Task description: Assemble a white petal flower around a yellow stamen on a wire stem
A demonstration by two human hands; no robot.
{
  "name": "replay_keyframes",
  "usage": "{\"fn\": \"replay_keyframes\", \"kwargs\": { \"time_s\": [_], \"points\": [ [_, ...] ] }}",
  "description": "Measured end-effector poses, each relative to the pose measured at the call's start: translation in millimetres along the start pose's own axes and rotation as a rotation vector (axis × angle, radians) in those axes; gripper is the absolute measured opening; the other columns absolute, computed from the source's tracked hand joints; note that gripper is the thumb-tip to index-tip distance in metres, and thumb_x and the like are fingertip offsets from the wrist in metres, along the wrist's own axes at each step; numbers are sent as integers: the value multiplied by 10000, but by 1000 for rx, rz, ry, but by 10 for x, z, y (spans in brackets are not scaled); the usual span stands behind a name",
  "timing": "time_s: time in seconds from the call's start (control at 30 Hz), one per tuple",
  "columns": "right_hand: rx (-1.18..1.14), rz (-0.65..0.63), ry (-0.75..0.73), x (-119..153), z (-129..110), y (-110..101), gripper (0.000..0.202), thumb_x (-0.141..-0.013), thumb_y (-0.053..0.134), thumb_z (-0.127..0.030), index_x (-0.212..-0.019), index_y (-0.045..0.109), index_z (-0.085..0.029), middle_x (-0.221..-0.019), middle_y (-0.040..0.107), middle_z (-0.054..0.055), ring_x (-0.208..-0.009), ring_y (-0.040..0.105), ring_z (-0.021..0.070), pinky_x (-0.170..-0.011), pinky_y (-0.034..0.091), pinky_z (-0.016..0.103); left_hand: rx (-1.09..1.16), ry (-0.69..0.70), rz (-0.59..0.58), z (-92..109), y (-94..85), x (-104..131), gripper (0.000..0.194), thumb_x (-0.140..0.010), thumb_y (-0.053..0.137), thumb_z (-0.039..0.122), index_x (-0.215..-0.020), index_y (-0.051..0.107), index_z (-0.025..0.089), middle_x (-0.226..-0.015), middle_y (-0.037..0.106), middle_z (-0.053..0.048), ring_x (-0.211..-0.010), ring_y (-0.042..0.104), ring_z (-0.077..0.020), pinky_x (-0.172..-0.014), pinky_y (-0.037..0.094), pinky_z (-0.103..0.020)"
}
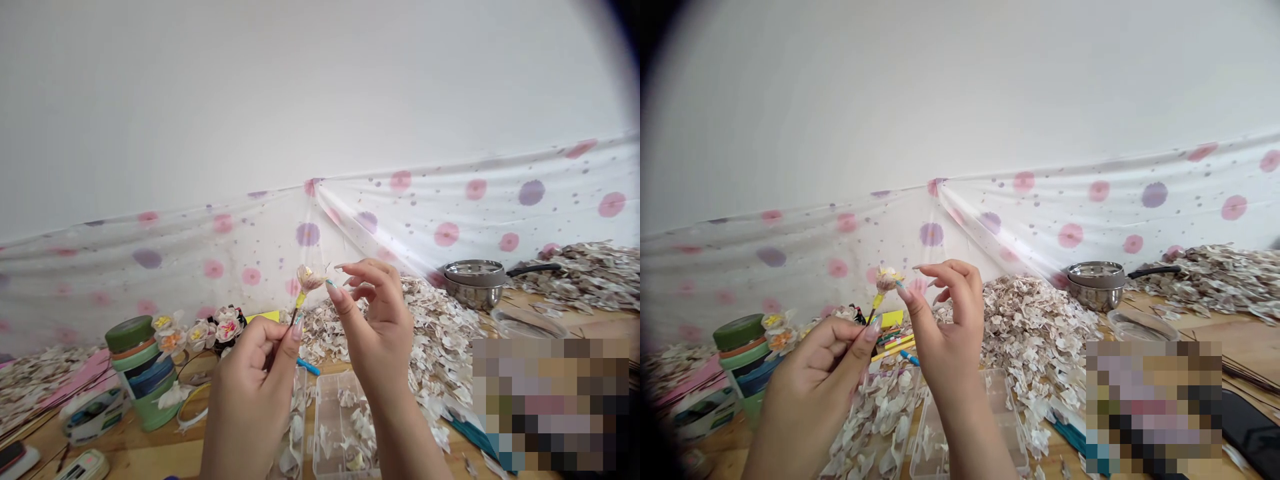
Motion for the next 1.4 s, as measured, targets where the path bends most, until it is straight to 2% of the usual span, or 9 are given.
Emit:
{"fn": "replay_keyframes", "kwargs": {
  "time_s": [0.13,0.3,0.47,0.67,1.0,1.13,1.23,1.33,1.4],
  "points": [
    [61,-35,-128,-1,-142,27,196,-841,694,-159,-997,657,-273,-1015,560,19,-981,549,164,-718,465,299,-58,20,-38,29,29,-4,389,-865,578,568,-698,533,219,-485,413,70,-442,379,-107,-411,297,-200],
    [66,-21,-106,16,-153,33,152,-834,710,-165,-919,633,-264,-1026,543,10,-991,541,160,-724,464,300,-46,24,-4,63,24,8,364,-861,590,542,-704,539,218,-491,428,71,-447,373,-102,-416,288,-198],
    [85,-23,-103,17,-161,35,175,-842,697,-178,-969,622,-273,-1020,555,24,-991,554,179,-707,470,315,-67,29,-47,16,49,5,388,-863,577,571,-706,546,218,-484,429,68,-439,385,-106,-408,287,-202],
    [88,33,-65,20,-138,-6,91,-835,707,-205,-836,629,-252,-992,553,26,-992,558,182,-686,468,304,-63,40,-42,22,39,7,368,-877,575,542,-706,556,217,-493,423,70,-432,375,-98,-403,280,-196],
    [62,43,-25,-4,-71,-16,115,-831,711,-215,-866,609,-254,-961,567,11,-922,560,156,-664,449,287,32,2,-85,37,107,7,384,-834,628,535,-655,542,206,-466,422,68,-403,358,-83,-370,278,-170],
    [-40,57,99,4,83,-16,198,-814,716,-273,-969,594,-264,-1005,577,18,-863,557,151,-690,464,298,106,-50,-112,0,132,10,387,-828,648,520,-641,527,204,-453,428,67,-385,330,-73,-353,258,-168],
    [-154,66,253,20,248,5,371,-740,761,-337,-1041,558,-256,-1076,591,44,-864,569,160,-684,492,299,163,-77,-103,-14,118,9,371,-827,662,490,-638,517,205,-434,427,69,-364,319,-70,-338,251,-171],
    [-246,-27,424,46,385,127,621,-595,845,-381,-1125,555,-241,-1101,611,74,-897,597,188,-656,520,298,201,-77,-95,-2,109,6,361,-836,656,476,-643,517,204,-431,426,73,-364,322,-67,-337,259,-166],
    [-286,-137,542,94,446,244,708,-551,870,-379,-1183,584,-237,-1102,644,87,-931,621,209,-688,540,317,206,-59,-98,17,113,1,357,-842,649,477,-650,526,202,-437,420,77,-369,321,-66,-339,258,-162]
  ]
}}
Point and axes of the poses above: each hand's wrist, its own x-axis away from the middle knuckle, its own y-axis out of the palm, z = x × y, the point moved 10 cm from there along -x, towards the middle knuckle
